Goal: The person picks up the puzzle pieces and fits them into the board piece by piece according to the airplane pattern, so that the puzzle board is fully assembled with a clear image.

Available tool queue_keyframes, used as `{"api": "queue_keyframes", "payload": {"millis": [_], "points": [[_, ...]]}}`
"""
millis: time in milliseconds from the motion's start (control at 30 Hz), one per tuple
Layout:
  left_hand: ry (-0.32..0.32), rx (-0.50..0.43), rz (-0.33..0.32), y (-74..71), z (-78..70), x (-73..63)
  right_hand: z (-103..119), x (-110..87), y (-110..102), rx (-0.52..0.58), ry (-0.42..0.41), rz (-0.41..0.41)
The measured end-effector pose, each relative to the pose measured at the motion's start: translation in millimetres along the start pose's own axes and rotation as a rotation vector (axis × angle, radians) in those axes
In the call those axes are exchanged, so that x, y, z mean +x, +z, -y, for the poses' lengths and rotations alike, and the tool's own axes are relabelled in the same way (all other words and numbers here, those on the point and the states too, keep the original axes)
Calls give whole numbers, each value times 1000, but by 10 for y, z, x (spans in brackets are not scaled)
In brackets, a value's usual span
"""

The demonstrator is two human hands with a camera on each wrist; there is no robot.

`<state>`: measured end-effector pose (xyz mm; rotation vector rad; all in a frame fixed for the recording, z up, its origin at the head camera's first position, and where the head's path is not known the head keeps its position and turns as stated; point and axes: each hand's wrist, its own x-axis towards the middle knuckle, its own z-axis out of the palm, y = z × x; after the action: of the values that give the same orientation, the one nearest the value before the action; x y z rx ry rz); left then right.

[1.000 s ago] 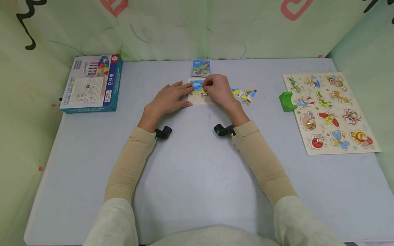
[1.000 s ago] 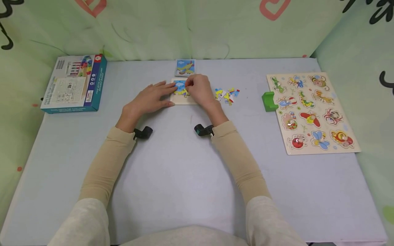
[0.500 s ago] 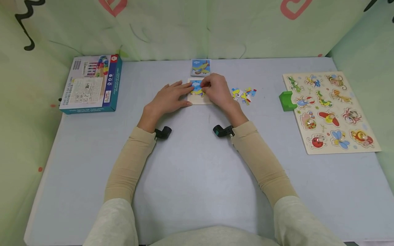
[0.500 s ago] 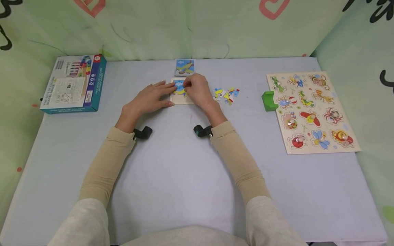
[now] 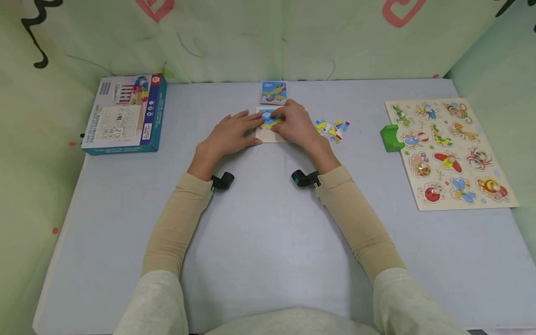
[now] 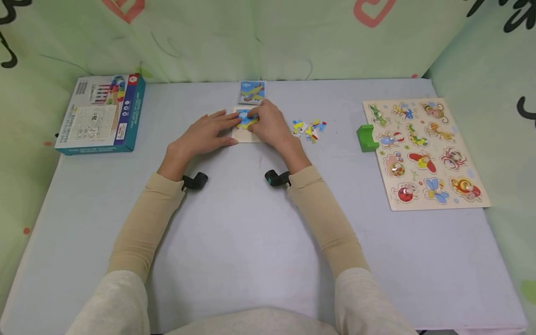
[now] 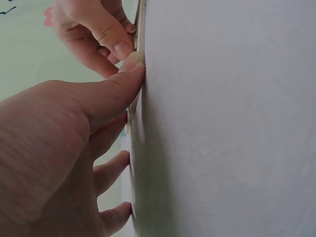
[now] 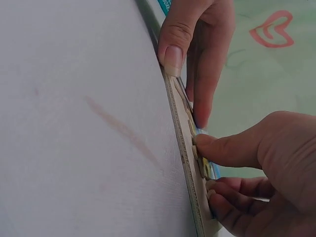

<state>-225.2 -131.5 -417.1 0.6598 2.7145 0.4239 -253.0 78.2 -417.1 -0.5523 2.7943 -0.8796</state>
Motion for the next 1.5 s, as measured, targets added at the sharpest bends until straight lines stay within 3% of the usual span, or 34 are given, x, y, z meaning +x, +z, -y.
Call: {"api": "queue_keyframes", "payload": {"millis": [233,533,867,1033,1267,1500], "points": [[-4,1,0,-2,-7,-4,10,-3,0,-39,-15,-23],[0,-1,-2,-5,-12,-5,8,-27,23,14,39,-64],[5,-3,-6,-7,-25,1,47,-32,27,-43,60,-57],[2,10,-3,-12,-44,5,43,-45,20,-20,63,-54],[48,-6,13,5,-94,51,-11,-22,47,29,71,-89],[37,27,30,9,-123,38,-79,-9,41,22,24,-42]]}}
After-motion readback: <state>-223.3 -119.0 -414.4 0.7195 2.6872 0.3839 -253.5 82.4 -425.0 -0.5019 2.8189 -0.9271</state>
